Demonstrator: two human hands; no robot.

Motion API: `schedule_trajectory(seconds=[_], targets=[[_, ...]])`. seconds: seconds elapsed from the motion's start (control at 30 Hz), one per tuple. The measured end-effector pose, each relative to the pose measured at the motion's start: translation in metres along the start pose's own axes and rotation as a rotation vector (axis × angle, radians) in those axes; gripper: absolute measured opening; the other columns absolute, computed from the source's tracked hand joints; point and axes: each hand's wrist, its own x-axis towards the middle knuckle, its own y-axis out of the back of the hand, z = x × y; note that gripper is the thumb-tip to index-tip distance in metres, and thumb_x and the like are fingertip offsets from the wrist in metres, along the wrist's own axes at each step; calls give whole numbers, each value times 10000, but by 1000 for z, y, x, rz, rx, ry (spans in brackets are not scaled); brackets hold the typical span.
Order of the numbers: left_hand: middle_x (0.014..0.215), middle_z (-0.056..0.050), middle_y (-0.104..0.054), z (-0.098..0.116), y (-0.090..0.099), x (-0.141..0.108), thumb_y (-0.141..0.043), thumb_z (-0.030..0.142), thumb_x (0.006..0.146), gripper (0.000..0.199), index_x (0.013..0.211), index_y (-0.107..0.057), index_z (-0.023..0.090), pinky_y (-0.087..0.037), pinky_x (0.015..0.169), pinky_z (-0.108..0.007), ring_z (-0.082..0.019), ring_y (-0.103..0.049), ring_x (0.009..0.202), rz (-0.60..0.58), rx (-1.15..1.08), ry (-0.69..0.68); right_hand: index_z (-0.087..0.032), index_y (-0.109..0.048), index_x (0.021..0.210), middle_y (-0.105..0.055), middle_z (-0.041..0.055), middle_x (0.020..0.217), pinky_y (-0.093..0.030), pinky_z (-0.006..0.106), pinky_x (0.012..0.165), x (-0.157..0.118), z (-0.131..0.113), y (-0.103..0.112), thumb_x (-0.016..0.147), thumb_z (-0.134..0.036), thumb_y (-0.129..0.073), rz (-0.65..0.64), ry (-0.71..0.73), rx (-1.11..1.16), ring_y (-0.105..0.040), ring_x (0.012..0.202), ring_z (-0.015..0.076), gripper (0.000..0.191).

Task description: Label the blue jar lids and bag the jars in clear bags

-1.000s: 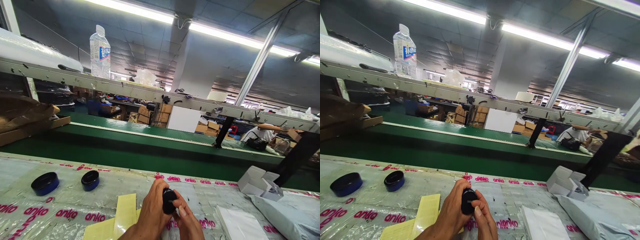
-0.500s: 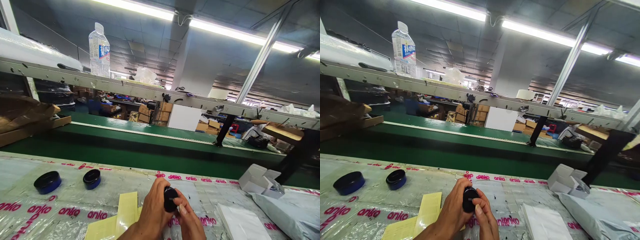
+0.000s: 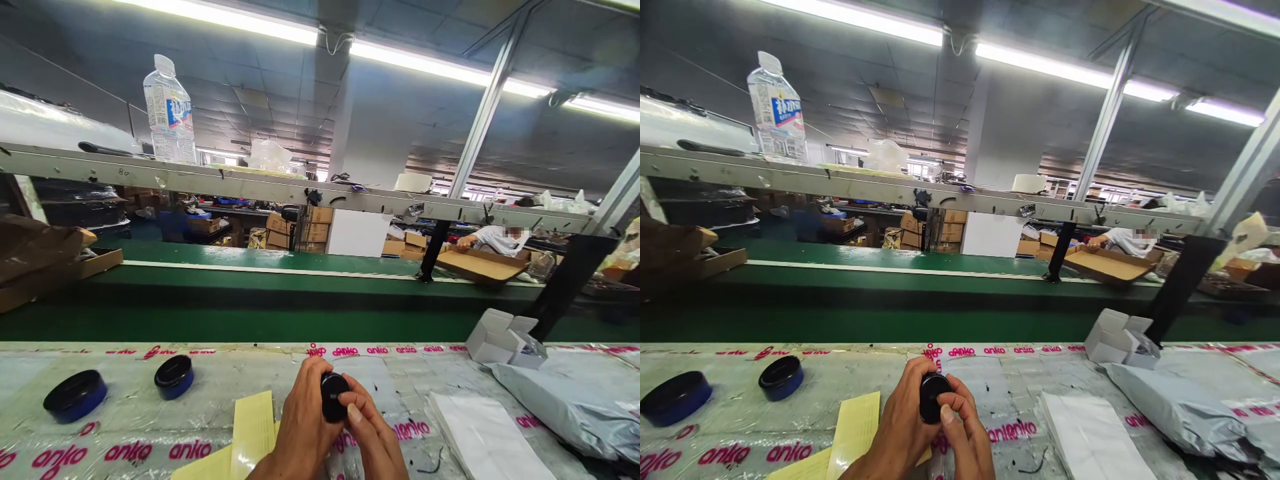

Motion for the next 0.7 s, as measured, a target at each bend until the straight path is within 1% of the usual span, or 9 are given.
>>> schedule_trajectory(seconds=[0.1, 0.37, 0.47, 0.7], targets=[[1177, -85, -578, 1, 1, -1, -615, 198, 762, 363, 1109, -514, 226, -542, 872, -435, -262, -633, 1039, -5, -17, 13, -224, -761, 851, -614, 135, 1340, -286, 573, 1147, -1, -3, -1, 753, -660, -737, 17, 1, -31, -488, 1305, 395, 447], [1171, -81, -582, 0, 1, -1, -622, 224, 761, 363, 1110, -523, 228, -550, 825, -402, -251, -635, 999, 11, -15, -15, -231, -762, 833, -608, 118, 1345, -292, 519, 1149, -3, -15, -4, 743, -667, -736, 6, -38, -57, -468, 1325, 386, 446], [1165, -80, -579, -1, 0, -1, -612, 226, 770, 353, 1112, -524, 223, -546, 834, -401, -249, -630, 1007, 20, -7, -26, -236, -763, 829, -611, 111, 1336, -294, 507, 1148, -2, -14, -3, 752, -654, -734, -9, -32, -45, -488, 1309, 376, 425], [1159, -72, -578, 1, 0, -1, -606, 237, 780, 341, 1111, -527, 228, -547, 833, -396, -243, -631, 1006, 15, -6, -23, -234, -770, 854, -617, 124, 1319, -300, 536, 1141, -1, -5, -1, 757, -657, -731, -9, -3, -20, -500, 1297, 387, 436]])
